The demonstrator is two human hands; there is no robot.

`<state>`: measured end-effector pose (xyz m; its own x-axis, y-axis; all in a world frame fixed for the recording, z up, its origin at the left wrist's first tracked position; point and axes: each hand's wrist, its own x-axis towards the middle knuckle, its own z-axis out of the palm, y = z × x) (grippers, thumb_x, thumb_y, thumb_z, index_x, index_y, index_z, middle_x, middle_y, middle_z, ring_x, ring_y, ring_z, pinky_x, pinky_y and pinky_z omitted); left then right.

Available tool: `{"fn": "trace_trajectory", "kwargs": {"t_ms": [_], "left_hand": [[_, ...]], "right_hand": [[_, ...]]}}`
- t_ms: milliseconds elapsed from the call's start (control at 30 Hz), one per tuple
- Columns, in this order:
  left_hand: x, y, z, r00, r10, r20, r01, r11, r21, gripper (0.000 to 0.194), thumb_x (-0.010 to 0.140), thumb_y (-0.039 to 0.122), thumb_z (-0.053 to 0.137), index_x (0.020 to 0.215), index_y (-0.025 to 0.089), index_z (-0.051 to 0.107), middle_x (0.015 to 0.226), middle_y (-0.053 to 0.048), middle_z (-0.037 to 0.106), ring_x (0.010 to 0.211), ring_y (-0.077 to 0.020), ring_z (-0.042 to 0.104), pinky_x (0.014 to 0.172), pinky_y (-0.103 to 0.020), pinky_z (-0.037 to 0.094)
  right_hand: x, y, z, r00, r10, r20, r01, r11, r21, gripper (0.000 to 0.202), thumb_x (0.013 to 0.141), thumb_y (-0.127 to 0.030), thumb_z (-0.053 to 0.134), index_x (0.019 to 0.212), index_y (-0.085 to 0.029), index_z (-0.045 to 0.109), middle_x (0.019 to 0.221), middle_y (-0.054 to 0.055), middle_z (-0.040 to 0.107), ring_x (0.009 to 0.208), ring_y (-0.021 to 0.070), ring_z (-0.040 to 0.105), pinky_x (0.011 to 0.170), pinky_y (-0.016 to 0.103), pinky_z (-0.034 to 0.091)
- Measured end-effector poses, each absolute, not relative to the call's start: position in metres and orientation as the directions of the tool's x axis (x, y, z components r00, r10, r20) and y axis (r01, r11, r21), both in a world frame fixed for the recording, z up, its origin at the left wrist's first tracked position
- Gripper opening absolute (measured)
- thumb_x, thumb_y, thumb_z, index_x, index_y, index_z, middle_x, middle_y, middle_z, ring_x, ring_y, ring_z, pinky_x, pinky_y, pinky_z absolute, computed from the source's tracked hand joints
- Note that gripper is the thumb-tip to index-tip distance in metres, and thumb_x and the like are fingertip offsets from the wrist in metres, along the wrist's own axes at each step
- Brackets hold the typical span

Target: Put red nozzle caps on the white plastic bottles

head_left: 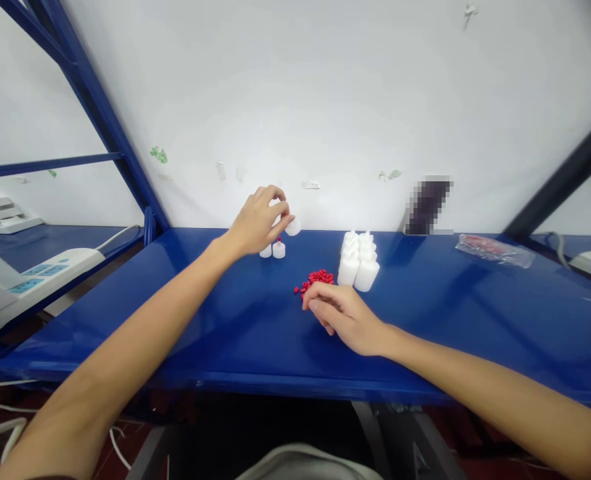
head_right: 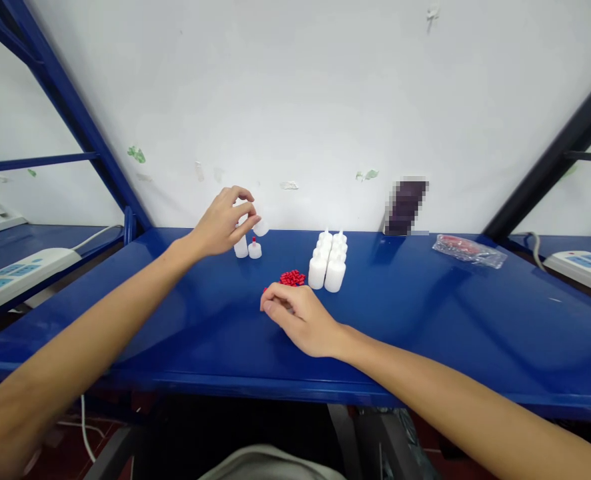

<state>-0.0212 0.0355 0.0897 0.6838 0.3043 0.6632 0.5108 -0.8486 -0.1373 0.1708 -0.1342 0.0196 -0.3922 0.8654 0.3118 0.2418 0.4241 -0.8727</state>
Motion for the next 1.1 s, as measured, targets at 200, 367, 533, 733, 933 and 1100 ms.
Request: {"fn": "trace_trajectory", "kwargs": {"t_ms": [200,367,533,733,933,1100], "left_hand": [[-0.024,0.075,0.099,0.843,0.422,0.333,0.519,-0.800,-0.301,0.029,0.095,0.037,0.050,0.092,0.017,0.070,0.117,-0.013,0.060,0.112,-0.0314,0.049,0.092,-0.047,0.040],[-0.024,0.080,0.098,0.858,0.443,0.258,0.511,-0.787,-0.347,0.030,0.094,0.039,0.049,0.093,0.017,0.070,0.111,-0.013,0.062,0.108,-0.0290,0.052,0.094,-0.045,0.039],[-0.024,0.076,0.093,0.855,0.454,0.252,0.518,-0.769,-0.374,0.031,0.094,0.039,0.049,0.101,0.018,0.071,0.121,-0.013,0.062,0.113,-0.0289,0.052,0.094,-0.043,0.037],[-0.016,0.029,0.090,0.644,0.366,0.672,0.621,-0.763,-0.179,0.032,0.098,0.029,0.039,0.089,0.018,0.067,0.087,-0.006,0.070,0.074,-0.0175,0.057,0.087,-0.042,0.034],[-0.011,-0.012,0.044,0.742,0.336,0.580,0.526,-0.828,-0.194,0.035,0.095,0.026,0.039,0.068,0.017,0.058,0.052,0.001,0.055,0.047,-0.0120,0.036,0.079,-0.038,0.038],[-0.008,-0.014,0.019,0.671,0.478,0.567,0.601,-0.798,-0.038,0.035,0.094,0.029,0.042,0.066,0.017,0.059,0.054,-0.002,0.057,0.051,-0.0148,0.044,0.066,-0.032,0.037]], "right_hand": [[0.171,-0.132,0.017,-0.427,0.825,0.371,0.355,0.530,-0.770,0.019,0.094,-0.021,0.050,0.077,-0.018,0.056,0.065,-0.003,0.052,0.056,0.0098,0.042,0.054,0.023,0.034],[0.172,-0.133,0.018,-0.463,0.786,0.410,0.364,0.590,-0.721,0.017,0.092,-0.018,0.051,0.076,-0.018,0.057,0.064,-0.003,0.053,0.057,0.0108,0.045,0.057,0.023,0.037],[0.171,-0.134,0.016,-0.483,0.761,0.433,0.375,0.627,-0.683,0.018,0.092,-0.017,0.050,0.075,-0.019,0.056,0.061,-0.004,0.052,0.053,0.0099,0.044,0.055,0.023,0.037],[0.184,-0.133,0.028,-0.536,0.494,0.684,0.463,0.850,-0.252,0.016,0.086,-0.013,0.048,0.080,-0.021,0.059,0.067,0.001,0.061,0.059,0.0148,0.051,0.059,0.028,0.040],[0.239,-0.107,0.053,-0.132,0.426,0.895,0.685,0.692,-0.228,0.018,0.080,-0.016,0.048,0.087,-0.022,0.064,0.077,0.005,0.064,0.070,0.0213,0.058,0.069,0.037,0.045],[0.255,-0.083,0.048,0.182,0.576,0.797,0.434,0.681,-0.590,0.016,0.069,-0.012,0.046,0.075,-0.021,0.058,0.066,0.000,0.056,0.064,0.0178,0.055,0.064,0.033,0.043]]}}
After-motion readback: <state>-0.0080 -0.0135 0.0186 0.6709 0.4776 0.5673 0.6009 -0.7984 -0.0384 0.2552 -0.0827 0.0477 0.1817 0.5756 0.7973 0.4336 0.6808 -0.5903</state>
